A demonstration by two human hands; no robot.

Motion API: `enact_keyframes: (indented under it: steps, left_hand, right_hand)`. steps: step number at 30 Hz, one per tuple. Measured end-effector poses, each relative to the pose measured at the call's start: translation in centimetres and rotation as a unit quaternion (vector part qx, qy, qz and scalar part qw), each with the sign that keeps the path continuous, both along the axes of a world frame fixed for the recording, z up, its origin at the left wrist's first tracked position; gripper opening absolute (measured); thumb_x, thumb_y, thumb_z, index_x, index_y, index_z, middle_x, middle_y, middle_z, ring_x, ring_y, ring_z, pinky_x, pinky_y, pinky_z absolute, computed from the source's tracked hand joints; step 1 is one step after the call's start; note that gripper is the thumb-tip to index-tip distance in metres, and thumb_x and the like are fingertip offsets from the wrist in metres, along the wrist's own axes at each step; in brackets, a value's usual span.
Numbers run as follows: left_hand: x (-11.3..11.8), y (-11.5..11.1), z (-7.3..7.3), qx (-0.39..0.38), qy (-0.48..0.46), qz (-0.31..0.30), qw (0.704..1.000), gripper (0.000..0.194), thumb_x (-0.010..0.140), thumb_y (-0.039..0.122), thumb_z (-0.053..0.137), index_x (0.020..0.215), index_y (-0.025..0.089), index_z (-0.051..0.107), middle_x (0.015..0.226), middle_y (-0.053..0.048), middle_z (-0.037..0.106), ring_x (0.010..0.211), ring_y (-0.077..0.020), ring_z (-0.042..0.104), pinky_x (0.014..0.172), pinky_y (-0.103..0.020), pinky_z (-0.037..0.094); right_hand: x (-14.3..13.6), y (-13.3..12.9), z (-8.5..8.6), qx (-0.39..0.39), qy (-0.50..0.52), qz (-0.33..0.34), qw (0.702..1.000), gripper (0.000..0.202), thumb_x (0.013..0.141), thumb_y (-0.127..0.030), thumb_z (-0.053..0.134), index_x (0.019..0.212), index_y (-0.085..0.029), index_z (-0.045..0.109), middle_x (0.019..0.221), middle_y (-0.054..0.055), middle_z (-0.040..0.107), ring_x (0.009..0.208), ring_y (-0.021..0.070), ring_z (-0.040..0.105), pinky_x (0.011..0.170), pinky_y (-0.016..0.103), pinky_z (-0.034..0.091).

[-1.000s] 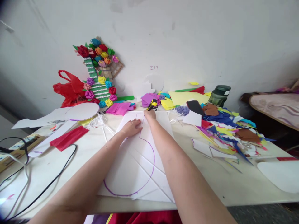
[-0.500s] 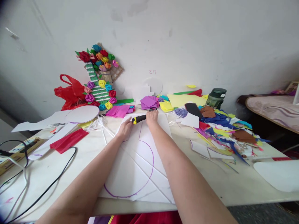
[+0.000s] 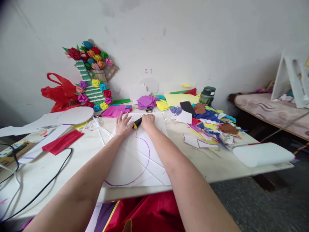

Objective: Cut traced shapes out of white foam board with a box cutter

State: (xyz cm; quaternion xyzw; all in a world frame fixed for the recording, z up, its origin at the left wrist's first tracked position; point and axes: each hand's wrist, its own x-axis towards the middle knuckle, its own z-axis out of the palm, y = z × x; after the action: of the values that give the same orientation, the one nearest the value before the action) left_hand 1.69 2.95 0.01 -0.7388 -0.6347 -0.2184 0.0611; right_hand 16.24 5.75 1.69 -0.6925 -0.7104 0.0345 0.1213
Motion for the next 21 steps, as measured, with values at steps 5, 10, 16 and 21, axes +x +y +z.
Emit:
enact_keyframes:
  steps: [5,10,16,21]
  left_hand:
    - [0.5,-1.2,0.4,-0.051,0.047,0.003,0.998,0.058,0.085,0.058,0.030,0.135,0.032,0.043,0.149,0.003,0.028,0.140,-0.0264,0.003,0.111,-0.053,0.004]
    - [0.0,-1.0,0.1,-0.189,0.009,0.081,0.979,0.079,0.073,0.077,0.025,0.140,0.035,0.032,0.152,-0.002,0.018,0.138,-0.0370,0.005,0.101,-0.066,0.015]
    - [-0.1,-1.4,0.2,-0.171,0.013,0.079,0.982,0.077,0.072,0.075,0.031,0.138,0.035,0.035,0.151,-0.003,0.022,0.137,-0.0352,0.014,0.101,-0.062,0.020]
    - [-0.5,-1.4,0.8,-0.141,-0.015,0.092,0.986,0.075,0.070,0.078,0.033,0.134,0.039,0.042,0.149,0.001,0.028,0.135,-0.0356,0.018,0.100,-0.060,0.025]
  right_hand:
    - [1.9,-2.4,-0.3,-0.009,0.002,-0.069,0.998,0.052,0.080,-0.042,0.046,0.128,-0.021,0.045,0.132,0.015,0.043,0.126,0.0371,0.030,0.099,0.064,0.017]
    - [4.0,-3.5,-1.0,-0.058,0.043,-0.111,0.991,0.055,0.080,-0.051,0.044,0.127,-0.023,0.046,0.145,0.011,0.026,0.130,0.0335,0.024,0.098,0.056,0.029]
    - [3.6,-3.4,-1.5,0.033,0.095,-0.146,0.984,0.045,0.078,-0.039,0.049,0.121,-0.025,0.052,0.150,0.005,0.016,0.128,0.0316,0.028,0.097,0.050,0.033]
    - [3.5,-2.7,-0.9,0.063,0.141,-0.166,0.974,0.041,0.077,-0.034,0.049,0.116,-0.026,0.056,0.148,0.004,0.021,0.125,0.0320,0.031,0.096,0.050,0.032]
